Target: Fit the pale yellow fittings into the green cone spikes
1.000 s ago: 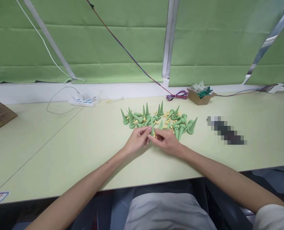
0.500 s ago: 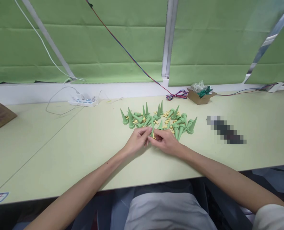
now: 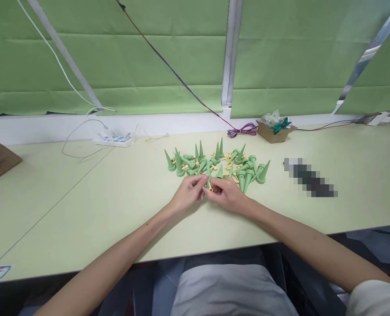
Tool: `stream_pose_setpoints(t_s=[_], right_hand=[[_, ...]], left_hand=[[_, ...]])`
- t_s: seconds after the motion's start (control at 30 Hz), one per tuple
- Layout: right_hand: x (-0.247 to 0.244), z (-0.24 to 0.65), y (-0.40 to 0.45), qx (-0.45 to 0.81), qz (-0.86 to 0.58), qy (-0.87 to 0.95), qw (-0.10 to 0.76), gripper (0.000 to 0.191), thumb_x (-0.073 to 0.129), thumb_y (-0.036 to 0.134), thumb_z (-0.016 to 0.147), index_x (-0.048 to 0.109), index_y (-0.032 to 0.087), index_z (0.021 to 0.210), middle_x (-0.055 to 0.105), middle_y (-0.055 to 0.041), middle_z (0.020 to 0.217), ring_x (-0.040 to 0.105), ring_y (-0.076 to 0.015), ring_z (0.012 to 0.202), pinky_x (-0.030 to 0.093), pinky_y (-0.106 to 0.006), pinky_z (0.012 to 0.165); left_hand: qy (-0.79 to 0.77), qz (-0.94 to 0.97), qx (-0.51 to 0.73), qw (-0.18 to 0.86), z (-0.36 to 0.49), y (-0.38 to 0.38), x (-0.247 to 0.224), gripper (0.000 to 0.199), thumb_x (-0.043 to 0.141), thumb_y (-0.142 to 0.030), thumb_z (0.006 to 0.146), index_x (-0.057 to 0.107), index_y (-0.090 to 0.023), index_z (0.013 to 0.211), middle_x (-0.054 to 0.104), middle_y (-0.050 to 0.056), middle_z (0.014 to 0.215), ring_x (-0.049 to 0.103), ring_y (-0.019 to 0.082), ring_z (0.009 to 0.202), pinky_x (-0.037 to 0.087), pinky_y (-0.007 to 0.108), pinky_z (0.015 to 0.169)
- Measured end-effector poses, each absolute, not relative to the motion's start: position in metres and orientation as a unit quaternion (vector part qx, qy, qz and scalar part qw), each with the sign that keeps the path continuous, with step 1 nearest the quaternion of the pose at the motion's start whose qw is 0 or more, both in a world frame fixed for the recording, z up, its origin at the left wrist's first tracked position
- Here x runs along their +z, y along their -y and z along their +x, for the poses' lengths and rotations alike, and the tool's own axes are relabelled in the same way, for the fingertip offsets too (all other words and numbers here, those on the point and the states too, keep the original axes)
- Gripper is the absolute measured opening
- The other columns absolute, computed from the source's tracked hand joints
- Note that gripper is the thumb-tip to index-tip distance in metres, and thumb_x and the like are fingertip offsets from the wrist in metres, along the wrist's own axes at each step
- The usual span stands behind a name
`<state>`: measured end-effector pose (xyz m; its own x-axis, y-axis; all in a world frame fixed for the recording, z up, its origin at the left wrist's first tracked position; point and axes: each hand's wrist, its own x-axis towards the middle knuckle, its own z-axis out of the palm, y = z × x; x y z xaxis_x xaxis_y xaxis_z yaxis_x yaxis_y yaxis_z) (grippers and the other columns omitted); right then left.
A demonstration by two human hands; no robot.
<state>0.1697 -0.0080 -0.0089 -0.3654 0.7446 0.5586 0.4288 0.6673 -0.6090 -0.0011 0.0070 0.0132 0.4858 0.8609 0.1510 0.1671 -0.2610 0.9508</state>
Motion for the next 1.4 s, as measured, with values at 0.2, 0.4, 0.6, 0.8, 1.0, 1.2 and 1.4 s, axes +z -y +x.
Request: stream_pose_setpoints(t_s=[0.2, 0.4, 0.6, 0.8, 1.0, 1.2, 1.4], right_hand=[[-0.009, 0.169, 0.008, 0.182, -0.361, 0.807, 0.429, 0.036, 0.054, 0.03, 0.09, 0.027, 0.022, 0.067, 0.026, 0.0074, 0.059, 0.026, -0.0078, 0.053, 0.022, -0.024, 0.052], [-0.005, 0.171, 0.007, 0.177, -0.371, 0.814, 0.41, 0.037, 0.055, 0.031, 0.089, 0.028, 0.021, 0.065, 0.027, 0.0078, 0.056, 0.027, -0.0078, 0.051, 0.023, -0.024, 0.052], [0.0, 0.181, 0.0, 0.182, -0.356, 0.829, 0.39, 0.041, 0.053, 0.042, 0.096, 0.038, 0.021, 0.065, 0.033, 0.0072, 0.054, 0.032, -0.0085, 0.05, 0.026, -0.023, 0.052], [0.006, 0.198, -0.013, 0.115, -0.423, 0.767, 0.469, 0.039, 0.041, 0.038, 0.102, 0.044, 0.02, 0.067, 0.04, 0.0044, 0.056, 0.037, -0.0104, 0.052, 0.031, -0.025, 0.055], [0.005, 0.213, -0.027, 0.074, -0.474, 0.744, 0.465, 0.027, 0.05, 0.034, 0.098, 0.054, 0.02, 0.076, 0.048, 0.0043, 0.054, 0.04, -0.0111, 0.048, 0.032, -0.025, 0.055], [-0.002, 0.208, -0.032, 0.029, -0.417, 0.823, 0.385, 0.015, 0.054, 0.024, 0.096, 0.067, 0.018, 0.091, 0.068, -0.0063, 0.081, 0.057, -0.0209, 0.081, 0.039, -0.034, 0.079], [-0.007, 0.197, -0.034, 0.006, -0.41, 0.869, 0.279, 0.019, 0.054, 0.019, 0.096, 0.071, 0.019, 0.106, 0.071, -0.0103, 0.104, 0.054, -0.0259, 0.103, 0.032, -0.041, 0.092]], left_hand=[[-0.361, 0.711, 0.355, 0.488, -0.001, -0.009, 0.012, 0.048, 0.051, -0.054, 0.096, 0.06, -0.015, 0.069, 0.052, 0.0, 0.059, 0.042, 0.01, 0.051, 0.033, 0.025, 0.052], [-0.365, 0.709, 0.35, 0.492, -0.002, -0.006, 0.016, 0.045, 0.051, -0.054, 0.095, 0.059, -0.015, 0.072, 0.052, 0.0, 0.06, 0.046, 0.011, 0.05, 0.037, 0.025, 0.051], [-0.376, 0.7, 0.36, 0.488, -0.004, -0.006, 0.021, 0.038, 0.058, -0.055, 0.091, 0.059, -0.017, 0.086, 0.052, -0.003, 0.063, 0.046, 0.009, 0.046, 0.035, 0.023, 0.044], [-0.421, 0.738, 0.347, 0.396, -0.009, -0.003, 0.023, 0.036, 0.06, -0.043, 0.09, 0.05, -0.021, 0.116, 0.051, -0.008, 0.055, 0.043, 0.01, 0.043, 0.033, 0.022, 0.046], [-0.397, 0.824, 0.247, 0.32, -0.008, 0.004, 0.021, 0.019, 0.054, -0.026, 0.086, 0.06, -0.02, 0.103, 0.052, -0.007, 0.05, 0.039, 0.01, 0.045, 0.03, 0.022, 0.048], [-0.375, 0.854, 0.187, 0.309, -0.007, 0.006, 0.02, 0.013, 0.052, -0.016, 0.075, 0.066, -0.018, 0.076, 0.049, -0.004, 0.047, 0.037, 0.01, 0.044, 0.027, 0.022, 0.047], [-0.361, 0.872, 0.149, 0.296, -0.006, 0.008, 0.023, 0.017, 0.049, -0.015, 0.076, 0.063, -0.018, 0.067, 0.049, -0.003, 0.046, 0.037, 0.011, 0.042, 0.025, 0.024, 0.044]])
